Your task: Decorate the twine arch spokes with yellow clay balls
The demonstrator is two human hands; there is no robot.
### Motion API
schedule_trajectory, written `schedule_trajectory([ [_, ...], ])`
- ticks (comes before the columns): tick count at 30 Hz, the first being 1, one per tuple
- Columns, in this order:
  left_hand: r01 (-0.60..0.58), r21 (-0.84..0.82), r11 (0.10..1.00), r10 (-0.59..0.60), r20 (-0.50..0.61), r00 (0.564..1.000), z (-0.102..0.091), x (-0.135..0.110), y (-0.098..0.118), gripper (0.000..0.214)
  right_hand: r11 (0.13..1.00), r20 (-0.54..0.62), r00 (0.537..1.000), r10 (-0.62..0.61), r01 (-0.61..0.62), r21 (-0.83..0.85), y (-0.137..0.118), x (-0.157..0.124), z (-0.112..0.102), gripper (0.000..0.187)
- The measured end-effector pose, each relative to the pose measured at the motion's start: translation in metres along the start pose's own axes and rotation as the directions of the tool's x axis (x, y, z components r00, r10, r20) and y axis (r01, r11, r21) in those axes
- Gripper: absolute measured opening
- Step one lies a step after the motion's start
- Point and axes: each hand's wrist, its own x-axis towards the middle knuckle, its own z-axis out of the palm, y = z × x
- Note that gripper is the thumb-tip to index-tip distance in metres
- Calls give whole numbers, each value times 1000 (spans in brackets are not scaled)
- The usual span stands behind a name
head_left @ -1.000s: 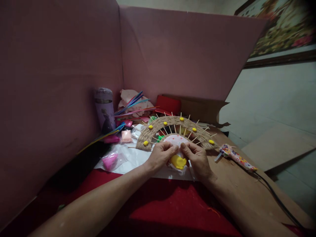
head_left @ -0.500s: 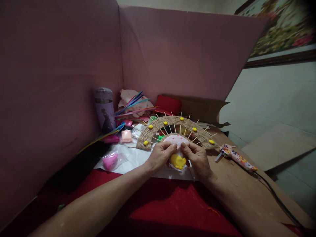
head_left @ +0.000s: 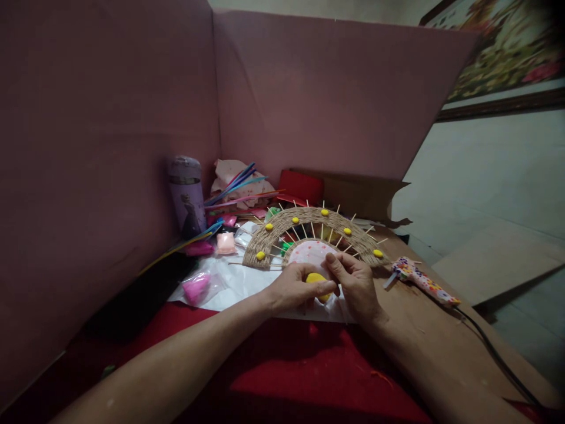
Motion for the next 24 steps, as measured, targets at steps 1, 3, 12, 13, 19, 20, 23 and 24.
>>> schedule_trajectory([
  [1, -3, 2, 1000, 3, 8, 1000, 0, 0, 1, 36, 1000, 4, 1000, -4, 4, -1, 0, 0, 0, 39],
  [3, -6, 4, 1000, 6, 12, 1000, 0, -1, 1, 33, 1000, 12, 1000, -11, 11, 5, 1, 0, 0, 38],
  [12, -28, 28, 999, 28, -7, 1000, 0, 0, 2, 26, 1000, 34, 999, -21, 21, -1, -1, -2, 0, 39],
  [13, -29, 28, 999, 29, -11, 1000, 0, -1, 2, 25, 1000, 33, 999, -19, 19, -2, -2, -2, 0, 39],
  [19, -39, 32, 999, 39, -15, 999, 0, -1, 2, 23, 1000, 41, 999, -22, 23, -13, -2, -2, 0, 40],
  [20, -39, 33, 999, 40, -15, 999, 0, -1, 2, 24, 1000, 44, 999, -27, 28, -14, -2, -2, 0, 40],
  [23, -35, 43, 998, 35, -16, 999, 1, -1, 3, 25, 999, 48, 998, -43, 44, -16, -2, -1, 0, 39],
  [24, -35, 47, 998, 36, -17, 999, 1, -1, 2, 26, 999, 49, 998, -45, 46, -15, -2, -1, 0, 39],
])
